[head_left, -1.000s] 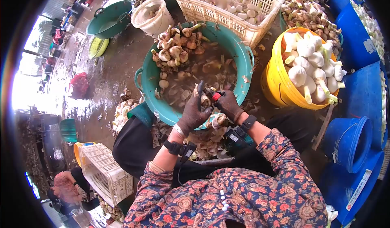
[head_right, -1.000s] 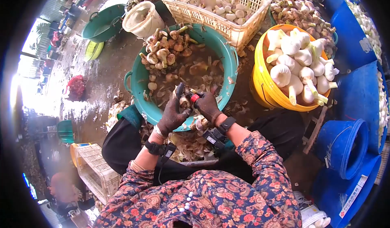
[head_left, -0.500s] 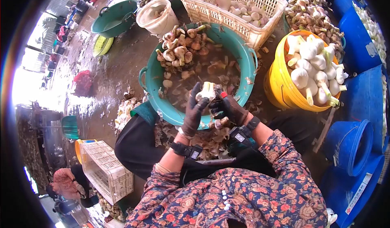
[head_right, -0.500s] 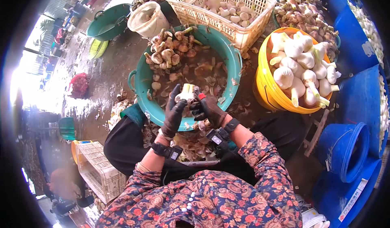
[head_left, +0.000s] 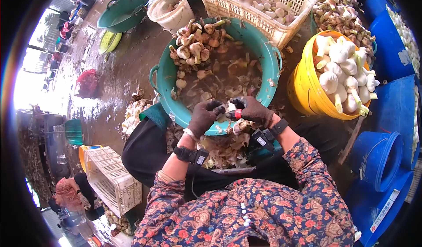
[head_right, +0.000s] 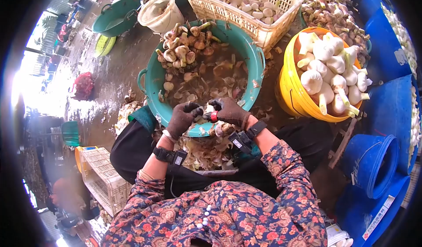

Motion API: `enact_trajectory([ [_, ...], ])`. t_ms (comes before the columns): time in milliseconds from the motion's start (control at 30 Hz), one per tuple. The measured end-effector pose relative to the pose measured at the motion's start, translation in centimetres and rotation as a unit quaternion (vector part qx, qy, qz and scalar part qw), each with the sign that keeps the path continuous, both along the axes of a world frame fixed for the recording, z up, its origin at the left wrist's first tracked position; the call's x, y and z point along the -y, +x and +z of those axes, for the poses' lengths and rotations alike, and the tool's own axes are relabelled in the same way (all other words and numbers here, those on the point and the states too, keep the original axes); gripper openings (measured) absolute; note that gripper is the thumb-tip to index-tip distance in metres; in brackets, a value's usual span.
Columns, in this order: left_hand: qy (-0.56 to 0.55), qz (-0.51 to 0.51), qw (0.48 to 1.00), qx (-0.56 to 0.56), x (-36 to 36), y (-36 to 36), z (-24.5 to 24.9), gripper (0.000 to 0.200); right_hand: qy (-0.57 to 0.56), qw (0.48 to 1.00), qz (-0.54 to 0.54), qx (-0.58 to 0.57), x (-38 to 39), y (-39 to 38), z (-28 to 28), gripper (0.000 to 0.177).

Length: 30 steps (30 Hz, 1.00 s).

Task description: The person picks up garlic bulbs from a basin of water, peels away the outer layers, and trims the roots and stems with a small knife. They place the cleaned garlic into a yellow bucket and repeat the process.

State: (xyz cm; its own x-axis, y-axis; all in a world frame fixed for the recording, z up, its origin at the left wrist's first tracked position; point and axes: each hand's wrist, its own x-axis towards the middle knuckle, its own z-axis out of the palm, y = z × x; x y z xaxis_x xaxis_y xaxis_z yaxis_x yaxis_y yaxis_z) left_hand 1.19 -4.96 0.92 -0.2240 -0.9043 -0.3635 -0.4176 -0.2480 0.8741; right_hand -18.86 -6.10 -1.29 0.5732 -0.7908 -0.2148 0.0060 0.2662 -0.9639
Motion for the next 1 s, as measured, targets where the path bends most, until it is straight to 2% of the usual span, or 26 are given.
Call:
enact_trajectory([
  [67,0.025,0.009,1.000,-0.013,-0.6,0.5,-0.8,0.017,-0.001,1.000,0.003,-0.019,0.0,-0.1,0.2,0.031],
  [100,0.057,0.054,0.986,-0.148,-1.0,0.8,-1.9,0.020,0.011,0.999,-0.002,0.033,0.0,-0.1,0.8,0.034],
  [133,0.088,0.098,0.951,-0.280,-1.5,1.0,-2.7,0.024,0.023,0.996,-0.007,0.085,0.0,-0.1,1.2,0.037],
  [167,-0.220,-0.070,0.973,-0.013,-1.8,1.5,-3.4,0.030,0.053,0.992,-0.002,0.119,-0.1,0.0,1.0,0.045],
  [200,-0.221,-0.068,0.973,-0.013,-2.0,1.8,-2.9,0.030,0.051,0.992,0.000,0.119,-0.2,0.3,0.6,0.045],
  [233,-0.259,-0.061,0.963,0.034,-2.1,2.0,-2.3,0.030,-0.160,0.986,-0.042,-0.021,-0.3,0.7,0.2,0.048],
  [267,-0.296,-0.054,0.950,0.080,-2.3,2.1,-1.9,0.031,-0.361,0.916,-0.083,-0.158,-0.6,0.9,-0.3,0.052],
  [300,-0.356,-0.069,0.925,0.110,-2.1,2.0,-1.5,0.028,-0.388,0.895,-0.084,-0.204,-0.9,1.3,0.5,0.054],
  [333,-0.357,-0.068,0.925,0.111,-1.9,1.8,-1.2,0.028,-0.389,0.895,-0.084,-0.204,-1.0,1.5,0.5,0.054],
  [367,-0.216,-0.020,0.976,0.034,-1.9,1.5,-1.0,0.028,-0.445,0.864,-0.050,-0.230,-1.3,1.6,0.4,0.050],
  [400,-0.068,0.028,0.996,-0.044,-2.0,1.2,-0.9,0.028,-0.498,0.829,-0.016,-0.255,-1.6,1.7,0.3,0.046],
  [433,-0.044,0.035,0.994,-0.090,-1.8,1.0,-0.9,0.031,-0.503,0.828,-0.034,-0.244,-1.7,1.9,0.2,0.034],
  [467,-0.044,0.034,0.994,-0.090,-1.7,1.0,-1.0,0.031,-0.503,0.828,-0.035,-0.244,-1.6,1.8,-0.2,0.034],
  [533,-0.070,0.082,0.987,-0.123,-1.7,1.1,-1.7,0.030,-0.351,0.909,-0.058,-0.216,-1.4,1.7,-1.2,0.025],
  [567,-0.166,0.061,0.978,-0.113,-1.6,1.4,-3.6,0.031,-0.368,0.903,-0.078,-0.206,-1.5,1.6,-1.5,0.023],
  [600,-0.165,0.061,0.978,-0.113,-1.6,1.4,-2.9,0.031,-0.367,0.904,-0.077,-0.206,-1.7,1.8,-1.5,0.023],
  [667,-0.113,0.014,0.987,-0.112,-1.6,1.7,-1.4,0.031,-0.315,0.912,-0.085,-0.248,-2.2,2.6,-1.4,0.031],
  [700,0.008,0.080,0.968,-0.237,-1.2,1.7,-1.9,0.031,-0.314,0.913,-0.084,-0.247,-2.2,2.9,-1.2,0.031],
  [767,0.001,0.071,0.978,-0.196,-1.2,2.3,-2.3,0.031,-0.405,0.849,-0.137,-0.311,-2.2,3.0,-0.5,0.041],
  [800,-0.008,0.063,0.986,-0.156,-1.1,2.3,-1.8,0.031,-0.405,0.849,-0.137,-0.311,-2.0,2.8,0.1,0.041],
  [867,0.015,0.102,0.982,-0.155,-1.3,1.7,-1.2,0.031,-0.438,0.839,-0.029,-0.322,-1.6,2.3,0.9,0.047],
  [900,0.022,0.079,0.986,-0.144,-1.3,1.9,-1.4,0.031,-0.488,0.836,-0.019,-0.251,-1.8,2.1,-0.4,0.040],
  [933,0.027,0.056,0.989,-0.133,-1.3,1.8,-1.2,0.032,-0.488,0.836,-0.018,-0.251,-2.1,2.4,-1.1,0.040],
  [1000,0.000,0.052,0.990,-0.132,-1.6,1.7,-0.5,0.032,-0.340,0.927,-0.132,-0.083,-2.6,3.3,-2.0,0.027],
])
